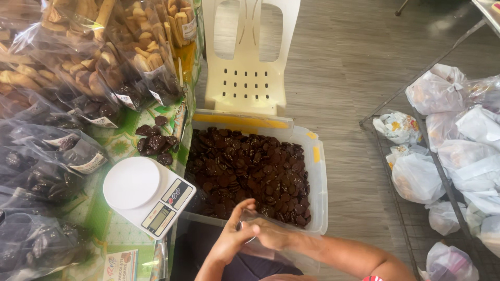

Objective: The person scoops chocolate cookies from a bulk container into clear plastic bags, weighs each bag on a digital scale, and then writes on a label with a pen. The labeled bags are placed among other packaged cookies on the table.

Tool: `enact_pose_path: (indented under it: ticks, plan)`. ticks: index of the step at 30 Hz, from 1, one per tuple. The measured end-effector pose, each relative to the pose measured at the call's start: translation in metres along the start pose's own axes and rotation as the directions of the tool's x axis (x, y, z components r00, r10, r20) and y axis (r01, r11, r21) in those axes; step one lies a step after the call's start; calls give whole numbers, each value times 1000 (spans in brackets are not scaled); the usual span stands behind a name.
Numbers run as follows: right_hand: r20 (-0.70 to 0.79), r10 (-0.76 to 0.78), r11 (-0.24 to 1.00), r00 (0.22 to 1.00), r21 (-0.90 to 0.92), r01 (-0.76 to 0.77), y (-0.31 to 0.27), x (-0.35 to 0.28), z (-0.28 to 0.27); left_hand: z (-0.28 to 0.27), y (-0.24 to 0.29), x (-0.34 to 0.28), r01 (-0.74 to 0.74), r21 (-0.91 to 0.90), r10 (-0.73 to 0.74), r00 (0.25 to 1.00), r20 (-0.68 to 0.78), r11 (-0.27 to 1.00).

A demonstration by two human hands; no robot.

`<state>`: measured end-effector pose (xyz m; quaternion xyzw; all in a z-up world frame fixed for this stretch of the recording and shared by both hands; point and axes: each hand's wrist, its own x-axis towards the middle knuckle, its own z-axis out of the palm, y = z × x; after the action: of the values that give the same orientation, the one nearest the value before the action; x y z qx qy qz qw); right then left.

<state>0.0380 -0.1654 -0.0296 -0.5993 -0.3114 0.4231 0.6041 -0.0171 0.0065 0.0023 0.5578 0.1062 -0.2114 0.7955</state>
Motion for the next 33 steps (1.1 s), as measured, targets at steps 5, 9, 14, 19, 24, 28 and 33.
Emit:
enact_pose_path:
  ticks: [5, 9, 14, 19, 24, 28, 33]
  plan:
    - [204, 180, 940, 962, 254, -229, -8, -13, 2, -14, -15, 10, 210, -54, -205, 975, 88, 976]
    - [25, 282, 932, 959, 228, -280, -12, -13, -13, -19, -22, 7, -256, 206, 241, 966, 98, 944]
    - [-30, 206, 932, 978, 311, -186, 3, -14, -18, -5, 3, -13, 38, 639, 118, 973, -199, 768]
    - [78, 213, 953, 974, 205, -224, 13, -28, 0, 12, 36, -23, -62, 680, 235, 958, -165, 731]
    - [-97, -9, 984, 995, -179, -8, 2, -30, -4, 11, 28, -22, -69, 775, 195, 978, -71, 628]
    - [-26, 202, 950, 979, -238, -202, 1, -28, -9, -8, 29, -27, -106, 806, -5, 991, 134, 582]
    - [128, 314, 941, 941, 86, -326, 23, -31, -1, -13, 27, -27, -250, 454, 148, 957, 248, 855]
